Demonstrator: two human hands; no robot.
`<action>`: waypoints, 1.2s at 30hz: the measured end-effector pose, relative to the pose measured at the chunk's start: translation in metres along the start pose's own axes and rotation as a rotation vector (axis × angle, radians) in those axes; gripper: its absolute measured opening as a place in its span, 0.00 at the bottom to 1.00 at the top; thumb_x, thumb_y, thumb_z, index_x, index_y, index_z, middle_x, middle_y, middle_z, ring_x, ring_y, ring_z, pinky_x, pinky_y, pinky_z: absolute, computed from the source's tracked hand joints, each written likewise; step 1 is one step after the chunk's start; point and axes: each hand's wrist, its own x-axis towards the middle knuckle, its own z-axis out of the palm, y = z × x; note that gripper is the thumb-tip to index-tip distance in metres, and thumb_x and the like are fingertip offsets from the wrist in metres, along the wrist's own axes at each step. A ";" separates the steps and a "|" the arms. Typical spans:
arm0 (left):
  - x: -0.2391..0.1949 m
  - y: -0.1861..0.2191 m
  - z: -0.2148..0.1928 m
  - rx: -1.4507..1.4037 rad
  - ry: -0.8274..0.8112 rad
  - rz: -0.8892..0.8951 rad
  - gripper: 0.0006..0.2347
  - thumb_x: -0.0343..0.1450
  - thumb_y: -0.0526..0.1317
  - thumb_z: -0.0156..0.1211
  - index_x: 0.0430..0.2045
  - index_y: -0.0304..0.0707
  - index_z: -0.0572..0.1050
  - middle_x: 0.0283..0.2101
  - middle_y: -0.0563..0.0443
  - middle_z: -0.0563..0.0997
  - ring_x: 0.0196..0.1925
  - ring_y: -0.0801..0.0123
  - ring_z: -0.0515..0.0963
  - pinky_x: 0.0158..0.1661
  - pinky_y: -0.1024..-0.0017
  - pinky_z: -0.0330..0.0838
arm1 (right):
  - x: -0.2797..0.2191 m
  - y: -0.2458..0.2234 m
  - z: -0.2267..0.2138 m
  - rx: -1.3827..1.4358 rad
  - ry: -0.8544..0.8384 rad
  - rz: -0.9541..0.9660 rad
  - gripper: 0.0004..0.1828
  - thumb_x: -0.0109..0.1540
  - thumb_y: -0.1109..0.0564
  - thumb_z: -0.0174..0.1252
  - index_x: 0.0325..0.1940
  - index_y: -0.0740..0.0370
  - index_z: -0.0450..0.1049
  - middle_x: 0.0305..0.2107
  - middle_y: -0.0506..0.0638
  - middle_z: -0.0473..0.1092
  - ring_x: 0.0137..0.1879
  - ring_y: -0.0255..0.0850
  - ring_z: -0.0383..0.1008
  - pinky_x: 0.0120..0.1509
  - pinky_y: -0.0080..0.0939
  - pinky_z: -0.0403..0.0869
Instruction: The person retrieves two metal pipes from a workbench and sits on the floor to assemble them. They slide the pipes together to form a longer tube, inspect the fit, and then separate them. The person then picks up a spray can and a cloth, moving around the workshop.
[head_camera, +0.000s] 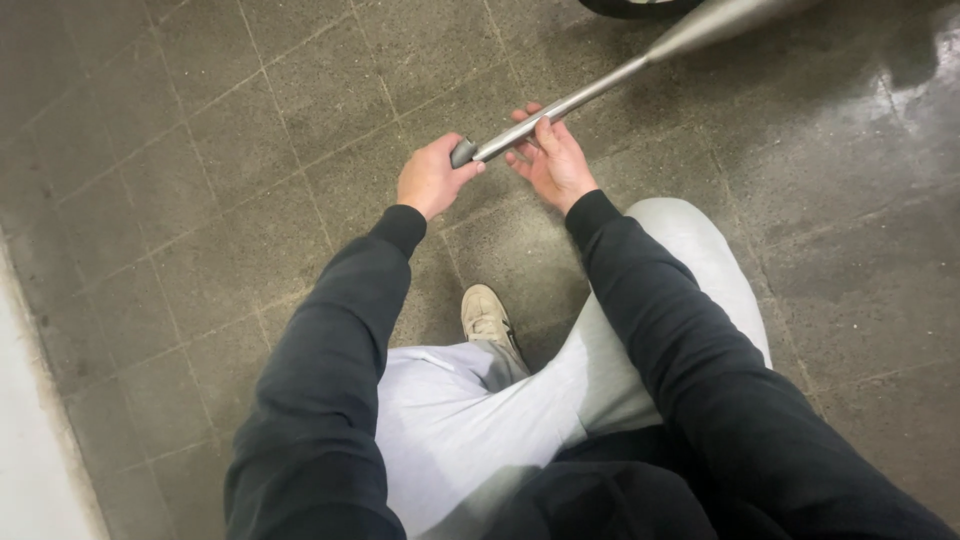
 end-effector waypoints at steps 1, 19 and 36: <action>0.003 -0.009 0.004 -0.074 -0.019 0.049 0.17 0.66 0.50 0.72 0.42 0.43 0.78 0.35 0.44 0.84 0.38 0.51 0.84 0.39 0.58 0.76 | -0.001 -0.001 0.000 -0.012 -0.005 0.000 0.24 0.70 0.45 0.55 0.68 0.50 0.62 0.61 0.47 0.68 0.60 0.43 0.71 0.62 0.50 0.75; -0.010 -0.002 0.031 -0.671 0.146 -0.351 0.08 0.70 0.41 0.65 0.31 0.33 0.82 0.23 0.55 0.82 0.20 0.78 0.76 0.23 0.77 0.69 | 0.001 0.000 -0.003 0.072 -0.080 -0.013 0.20 0.72 0.49 0.51 0.67 0.44 0.58 0.69 0.49 0.63 0.72 0.51 0.67 0.74 0.59 0.68; -0.012 0.018 0.088 -1.053 0.510 -0.439 0.07 0.72 0.39 0.62 0.32 0.33 0.77 0.23 0.56 0.77 0.21 0.77 0.73 0.21 0.76 0.66 | 0.000 0.005 -0.001 0.048 -0.047 -0.027 0.25 0.70 0.48 0.55 0.70 0.46 0.59 0.63 0.47 0.68 0.69 0.47 0.69 0.71 0.55 0.70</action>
